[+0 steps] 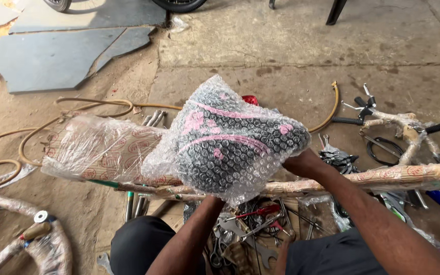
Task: The person assembles a bicycle by attaching a seat post to the frame and securing it with a wrench. They then unwrap a bicycle seat from bubble wrap and place it onto the seat post.
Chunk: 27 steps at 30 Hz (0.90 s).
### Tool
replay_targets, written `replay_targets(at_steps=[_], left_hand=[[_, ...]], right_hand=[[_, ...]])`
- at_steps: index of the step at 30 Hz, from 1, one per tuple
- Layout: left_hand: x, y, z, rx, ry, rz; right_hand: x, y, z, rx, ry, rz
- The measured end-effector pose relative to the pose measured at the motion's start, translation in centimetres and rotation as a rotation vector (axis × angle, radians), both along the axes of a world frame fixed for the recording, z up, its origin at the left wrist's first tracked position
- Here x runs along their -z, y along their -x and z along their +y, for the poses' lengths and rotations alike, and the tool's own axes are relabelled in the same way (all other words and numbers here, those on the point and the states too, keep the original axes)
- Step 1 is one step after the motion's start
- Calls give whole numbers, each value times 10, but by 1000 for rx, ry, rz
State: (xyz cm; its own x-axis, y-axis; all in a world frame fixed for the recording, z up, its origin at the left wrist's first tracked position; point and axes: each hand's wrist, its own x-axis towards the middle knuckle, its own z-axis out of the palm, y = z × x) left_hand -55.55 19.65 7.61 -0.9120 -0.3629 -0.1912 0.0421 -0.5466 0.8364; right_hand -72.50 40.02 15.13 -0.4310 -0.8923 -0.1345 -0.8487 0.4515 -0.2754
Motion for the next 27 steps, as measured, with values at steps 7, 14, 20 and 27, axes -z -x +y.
replay_targets(at_steps=[7,14,20,27], left_hand=[[-14,-2,3,-25,-13,8],[-16,-3,5,-36,-16,11],[-20,-5,4,-54,-25,19],[-21,-8,2,-73,-33,18]], right_hand=[[-22,-33,-28,73,199,-157],[-28,-38,-38,58,190,-202],[-44,-46,-56,9,189,-241],[-64,-54,-85,-18,223,-253]])
